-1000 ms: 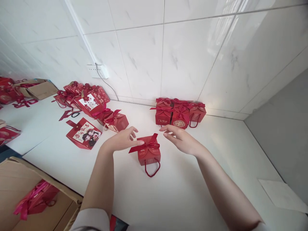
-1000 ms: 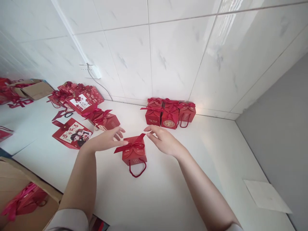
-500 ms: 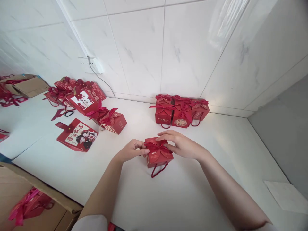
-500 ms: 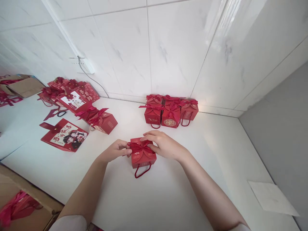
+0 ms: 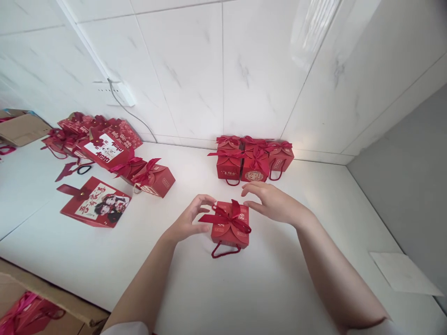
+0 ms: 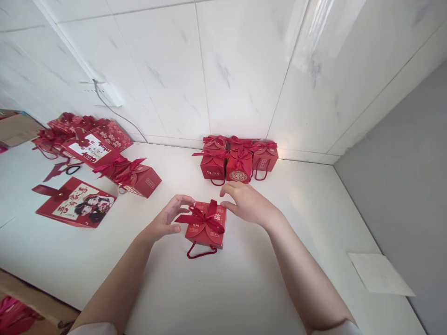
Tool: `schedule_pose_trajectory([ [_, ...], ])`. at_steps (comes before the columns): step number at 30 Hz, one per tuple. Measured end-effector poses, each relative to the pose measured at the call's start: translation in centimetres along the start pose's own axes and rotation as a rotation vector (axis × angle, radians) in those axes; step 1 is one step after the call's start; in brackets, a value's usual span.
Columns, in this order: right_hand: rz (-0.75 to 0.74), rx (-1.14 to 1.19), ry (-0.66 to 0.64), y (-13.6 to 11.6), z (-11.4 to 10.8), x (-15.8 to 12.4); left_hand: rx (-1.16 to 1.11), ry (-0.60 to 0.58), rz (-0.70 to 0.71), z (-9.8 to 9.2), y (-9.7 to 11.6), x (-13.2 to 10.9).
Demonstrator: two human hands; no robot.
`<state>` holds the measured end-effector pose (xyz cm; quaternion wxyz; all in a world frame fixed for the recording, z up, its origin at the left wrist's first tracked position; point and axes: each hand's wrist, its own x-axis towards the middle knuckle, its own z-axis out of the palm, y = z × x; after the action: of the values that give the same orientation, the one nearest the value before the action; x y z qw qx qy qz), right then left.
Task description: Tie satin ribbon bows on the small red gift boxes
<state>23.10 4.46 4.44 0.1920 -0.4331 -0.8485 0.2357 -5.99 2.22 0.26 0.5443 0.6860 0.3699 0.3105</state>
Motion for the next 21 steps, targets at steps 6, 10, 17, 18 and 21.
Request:
schedule_pose_trajectory([
  [6,0.003,0.056,0.003,0.1,-0.7,-0.7,0.067,-0.098,-0.075,1.8,0.3,-0.1],
  [10,0.029,0.067,0.079,0.7,-0.3,-0.2,0.125,0.025,-0.121,2.2,0.1,0.0],
  [17,0.244,0.019,0.586,7.7,0.0,3.5,0.344,0.667,-0.075,0.3,-2.9,1.3],
  [18,0.251,0.005,0.613,8.7,0.0,4.3,0.369,0.742,-0.083,0.1,-3.3,1.4],
  [21,0.249,-0.007,0.596,11.1,0.1,6.3,0.423,0.887,-0.086,-0.7,-4.2,1.6],
])
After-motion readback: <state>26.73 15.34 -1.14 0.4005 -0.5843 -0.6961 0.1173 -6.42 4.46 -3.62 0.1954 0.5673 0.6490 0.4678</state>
